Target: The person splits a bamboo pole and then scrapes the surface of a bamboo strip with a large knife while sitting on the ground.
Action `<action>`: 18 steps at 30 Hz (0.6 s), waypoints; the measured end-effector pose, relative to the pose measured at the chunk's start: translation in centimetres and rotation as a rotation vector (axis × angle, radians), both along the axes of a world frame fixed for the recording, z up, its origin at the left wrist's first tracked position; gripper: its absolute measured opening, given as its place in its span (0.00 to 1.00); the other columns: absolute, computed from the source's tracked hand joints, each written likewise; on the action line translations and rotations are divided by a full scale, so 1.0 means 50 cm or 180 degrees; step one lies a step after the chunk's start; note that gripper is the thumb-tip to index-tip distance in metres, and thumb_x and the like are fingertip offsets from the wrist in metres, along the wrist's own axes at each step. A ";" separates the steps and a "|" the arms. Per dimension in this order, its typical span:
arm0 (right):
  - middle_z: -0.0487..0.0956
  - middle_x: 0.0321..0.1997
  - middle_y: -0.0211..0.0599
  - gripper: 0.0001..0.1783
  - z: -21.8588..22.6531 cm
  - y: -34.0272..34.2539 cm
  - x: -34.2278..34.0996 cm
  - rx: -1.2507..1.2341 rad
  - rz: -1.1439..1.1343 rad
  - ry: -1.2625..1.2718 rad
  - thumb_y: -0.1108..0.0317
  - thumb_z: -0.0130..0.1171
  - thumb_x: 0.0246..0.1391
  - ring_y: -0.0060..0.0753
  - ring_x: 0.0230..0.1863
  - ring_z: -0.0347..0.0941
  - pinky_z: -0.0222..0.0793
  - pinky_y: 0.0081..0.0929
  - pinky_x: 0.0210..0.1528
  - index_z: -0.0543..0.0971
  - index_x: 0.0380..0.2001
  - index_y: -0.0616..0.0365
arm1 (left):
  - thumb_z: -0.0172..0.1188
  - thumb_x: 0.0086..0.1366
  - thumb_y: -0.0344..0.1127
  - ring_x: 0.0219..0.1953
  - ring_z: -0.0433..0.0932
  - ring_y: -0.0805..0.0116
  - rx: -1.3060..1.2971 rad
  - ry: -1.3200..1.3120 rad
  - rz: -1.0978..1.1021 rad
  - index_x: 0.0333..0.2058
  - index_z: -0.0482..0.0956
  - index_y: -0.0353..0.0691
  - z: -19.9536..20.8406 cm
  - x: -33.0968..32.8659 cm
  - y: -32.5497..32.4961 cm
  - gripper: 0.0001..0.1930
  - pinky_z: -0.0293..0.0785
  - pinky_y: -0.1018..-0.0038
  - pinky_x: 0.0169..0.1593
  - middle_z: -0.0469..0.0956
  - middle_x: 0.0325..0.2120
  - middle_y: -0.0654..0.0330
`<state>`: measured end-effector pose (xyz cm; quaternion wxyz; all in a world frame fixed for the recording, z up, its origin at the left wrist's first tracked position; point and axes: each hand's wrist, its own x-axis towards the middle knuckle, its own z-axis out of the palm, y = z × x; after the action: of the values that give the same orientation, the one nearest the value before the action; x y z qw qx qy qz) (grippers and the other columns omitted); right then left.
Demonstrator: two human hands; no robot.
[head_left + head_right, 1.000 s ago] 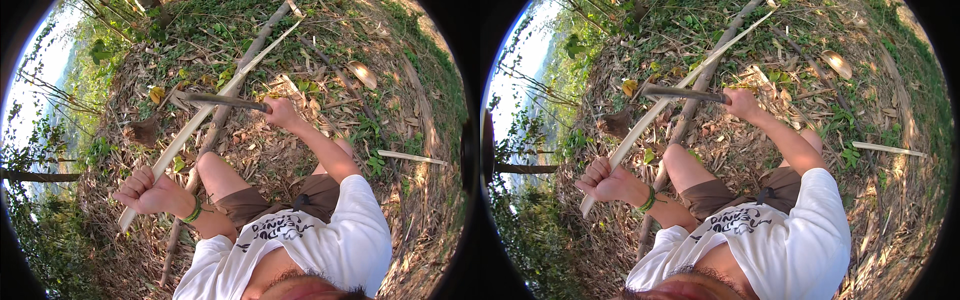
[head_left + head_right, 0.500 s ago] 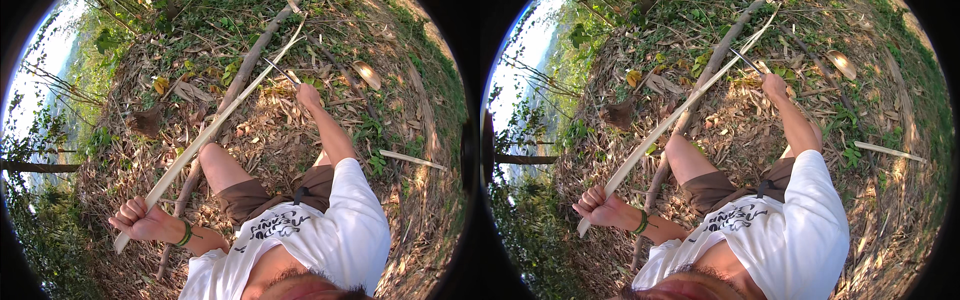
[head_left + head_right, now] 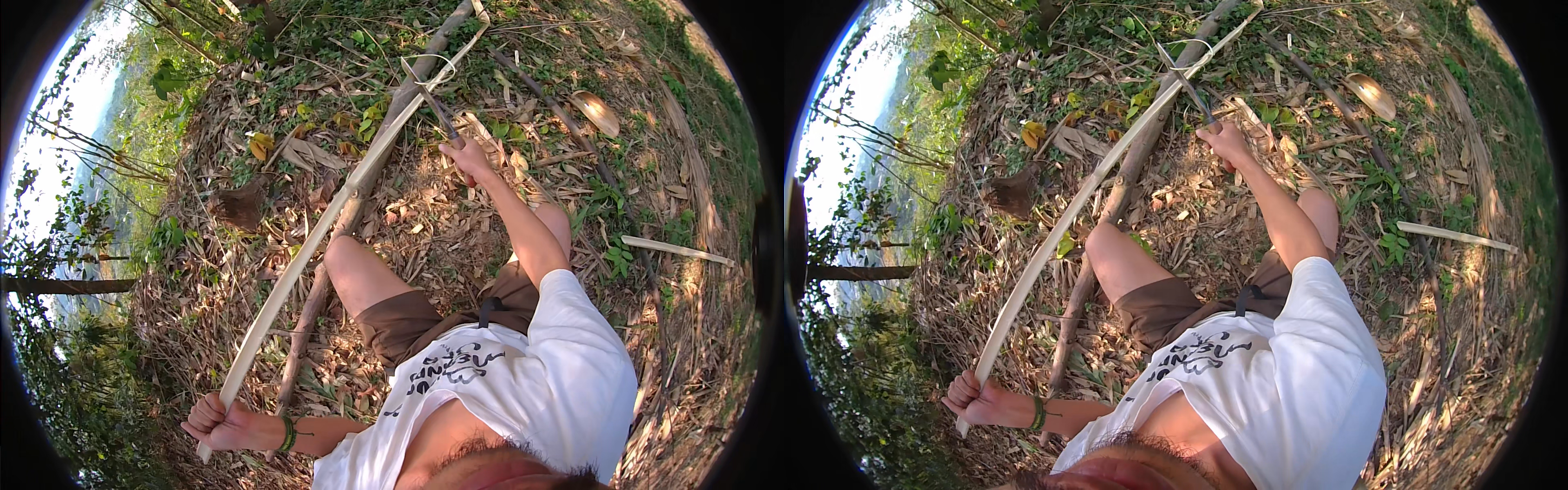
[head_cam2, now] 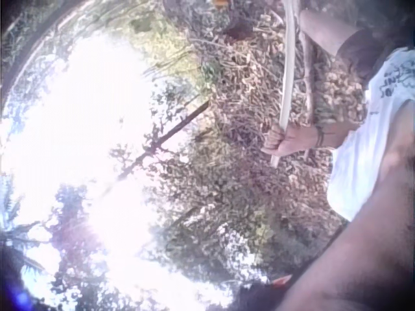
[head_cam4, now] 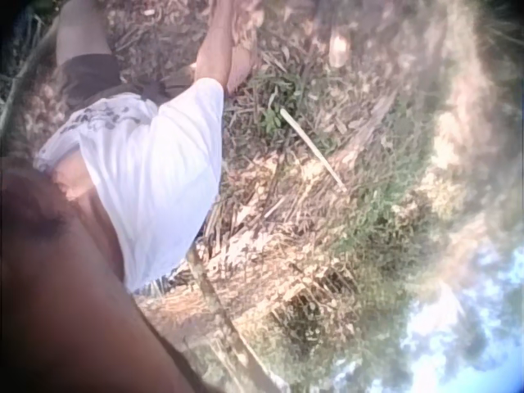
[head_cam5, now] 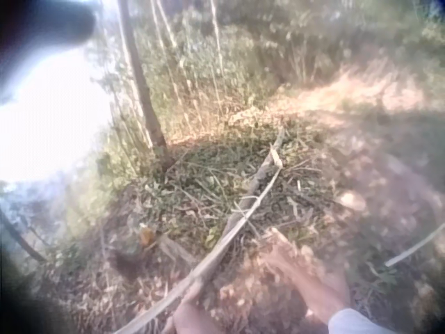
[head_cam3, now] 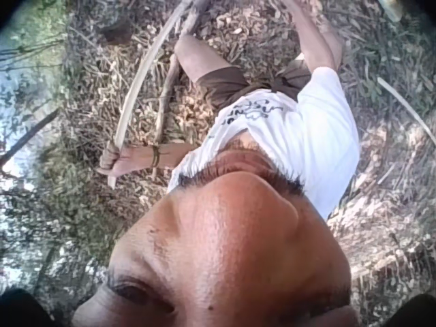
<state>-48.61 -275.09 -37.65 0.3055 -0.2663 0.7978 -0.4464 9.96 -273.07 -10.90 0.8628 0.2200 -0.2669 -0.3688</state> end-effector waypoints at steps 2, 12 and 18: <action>0.84 0.31 0.39 0.20 0.016 -0.033 0.059 -0.0982 0.0008 -0.1292 0.52 0.69 0.55 0.19 0.15 0.67 0.64 0.25 0.18 0.76 0.33 0.58 | 0.37 0.80 0.41 0.15 0.39 0.77 -0.0015 -0.0075 -0.0158 0.18 0.44 0.52 -0.001 -0.001 0.003 0.26 0.38 0.77 0.20 0.41 0.13 0.72; 0.70 0.20 0.25 0.10 0.116 -0.226 0.129 -0.2161 -0.0885 -0.2850 0.67 0.70 0.53 0.21 0.21 0.67 0.68 0.25 0.26 0.81 0.34 0.61 | 0.38 0.79 0.38 0.15 0.39 0.77 -0.0619 -0.0143 -0.0858 0.18 0.44 0.52 0.016 0.100 -0.007 0.25 0.39 0.76 0.21 0.43 0.13 0.72; 0.85 0.39 0.44 0.09 0.269 -0.101 0.131 -0.3441 -0.0702 -0.2185 0.78 0.67 0.54 0.17 0.23 0.67 0.71 0.21 0.28 0.75 0.33 0.57 | 0.41 0.78 0.40 0.15 0.41 0.76 -0.0612 0.0727 -0.1280 0.19 0.46 0.51 -0.047 0.258 -0.083 0.24 0.41 0.75 0.20 0.45 0.13 0.72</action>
<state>-42.05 -280.13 -24.22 0.3183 -0.1412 0.3403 -0.8734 22.85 -277.23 -13.25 0.8136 0.0362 -0.2400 -0.5284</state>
